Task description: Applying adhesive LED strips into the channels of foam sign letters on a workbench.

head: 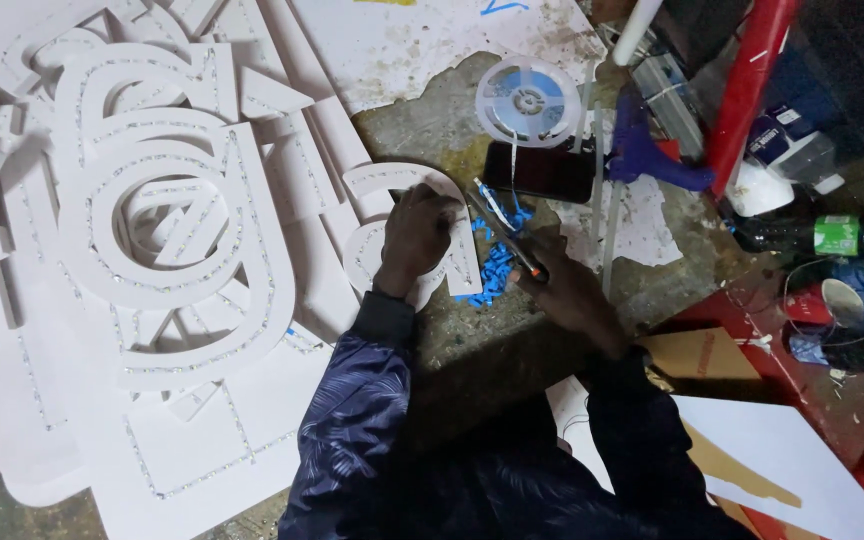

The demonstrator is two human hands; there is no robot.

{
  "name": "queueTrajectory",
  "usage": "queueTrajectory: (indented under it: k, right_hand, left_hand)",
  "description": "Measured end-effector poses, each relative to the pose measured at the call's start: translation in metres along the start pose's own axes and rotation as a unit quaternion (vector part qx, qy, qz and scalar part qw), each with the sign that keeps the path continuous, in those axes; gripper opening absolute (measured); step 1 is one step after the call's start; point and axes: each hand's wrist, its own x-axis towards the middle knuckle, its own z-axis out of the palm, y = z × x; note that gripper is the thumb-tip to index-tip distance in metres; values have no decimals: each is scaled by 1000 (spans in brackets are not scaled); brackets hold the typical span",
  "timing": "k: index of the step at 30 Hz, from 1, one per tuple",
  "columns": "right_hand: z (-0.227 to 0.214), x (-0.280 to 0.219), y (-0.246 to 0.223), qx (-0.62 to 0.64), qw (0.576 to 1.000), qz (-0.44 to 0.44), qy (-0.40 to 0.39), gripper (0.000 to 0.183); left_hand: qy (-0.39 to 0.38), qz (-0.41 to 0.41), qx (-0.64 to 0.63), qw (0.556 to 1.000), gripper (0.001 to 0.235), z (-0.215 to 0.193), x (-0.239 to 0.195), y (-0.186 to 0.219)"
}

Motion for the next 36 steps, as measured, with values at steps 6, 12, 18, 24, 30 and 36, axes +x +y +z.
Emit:
queueTrajectory:
  k: [6,12,18,24,30,36]
  right_hand:
    - [-21,-14,-24,3,1000,15,-16,49]
    - [-15,-6,-11,43,999,-4,-22,43]
    - [-17,-1,0,14,999,-36,-21,38]
    - [-18,-4,-9,17,1000,-23,-8,36]
    - [-7,3,13,9,1000,-22,-3,38]
    - [-16,-7,0,3,999,-28,-15,36]
  left_hand:
    - [0,11,-6,1000,26,-3,0,2]
    - [-6,19,-6,1000,22,7,3,-7]
    - [-4,4,22,1000,19,-5,-4,8]
    - [19,-1,33,999,14,2,1,8]
    - [20,-47,61,997,16,21,4,8]
    - [12,-50,29,998,14,21,6,8]
